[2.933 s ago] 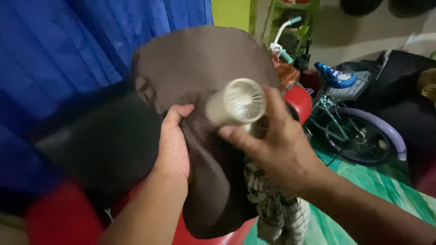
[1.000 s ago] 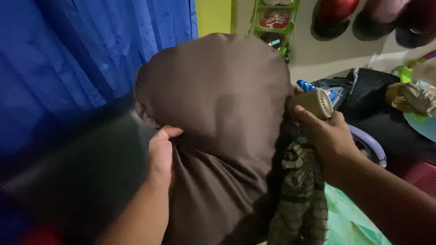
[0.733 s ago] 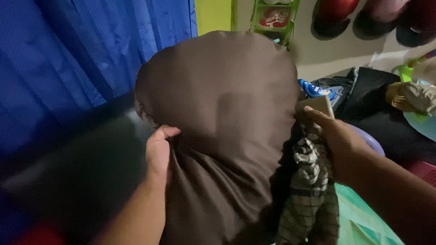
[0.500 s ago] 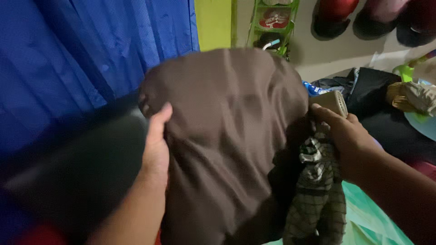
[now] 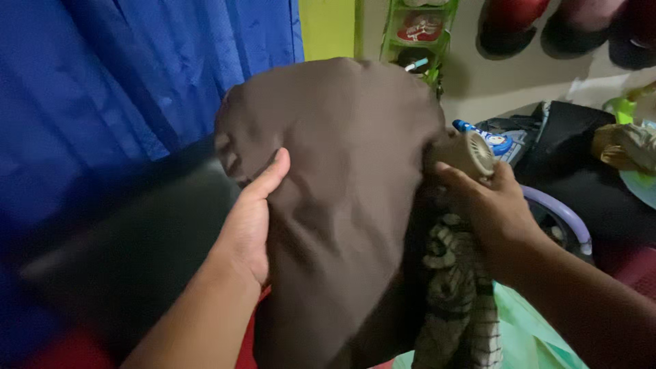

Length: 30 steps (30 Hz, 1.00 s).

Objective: The person uses a handheld fan and a cloth to clean a red sofa and two character pillows, wiping the surfaces and blowing air over the fabric.

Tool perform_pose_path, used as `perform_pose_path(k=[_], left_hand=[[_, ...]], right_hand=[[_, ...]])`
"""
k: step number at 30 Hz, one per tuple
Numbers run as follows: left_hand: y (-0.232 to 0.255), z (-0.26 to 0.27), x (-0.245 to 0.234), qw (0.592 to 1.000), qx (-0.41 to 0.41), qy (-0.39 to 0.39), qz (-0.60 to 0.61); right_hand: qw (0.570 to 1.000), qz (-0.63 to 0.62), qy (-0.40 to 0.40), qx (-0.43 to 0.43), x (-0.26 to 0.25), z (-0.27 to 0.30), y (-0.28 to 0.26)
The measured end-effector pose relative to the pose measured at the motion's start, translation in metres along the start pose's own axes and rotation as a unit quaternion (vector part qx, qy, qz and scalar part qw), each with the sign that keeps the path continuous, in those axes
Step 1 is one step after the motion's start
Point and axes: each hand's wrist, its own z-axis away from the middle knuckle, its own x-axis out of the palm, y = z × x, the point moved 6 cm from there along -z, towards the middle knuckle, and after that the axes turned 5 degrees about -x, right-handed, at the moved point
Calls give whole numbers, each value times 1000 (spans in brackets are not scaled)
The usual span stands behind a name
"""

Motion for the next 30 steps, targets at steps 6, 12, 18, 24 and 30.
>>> perform_pose_path(k=[6, 12, 18, 24, 30], left_hand=[[-10, 1, 14, 984, 26, -168, 50], [-12, -1, -9, 996, 61, -41, 54], [2, 7, -34, 989, 137, 55, 24], [9, 9, -46, 984, 146, 57, 82], [17, 7, -53, 980, 185, 56, 38]], right_hand=[[965, 118, -89, -216, 59, 25, -28], [869, 202, -163, -423, 107, 57, -35], [834, 197, -197, -477, 131, 74, -34], [841, 191, -230, -451, 145, 82, -32], [890, 176, -207, -367, 144, 75, -24]])
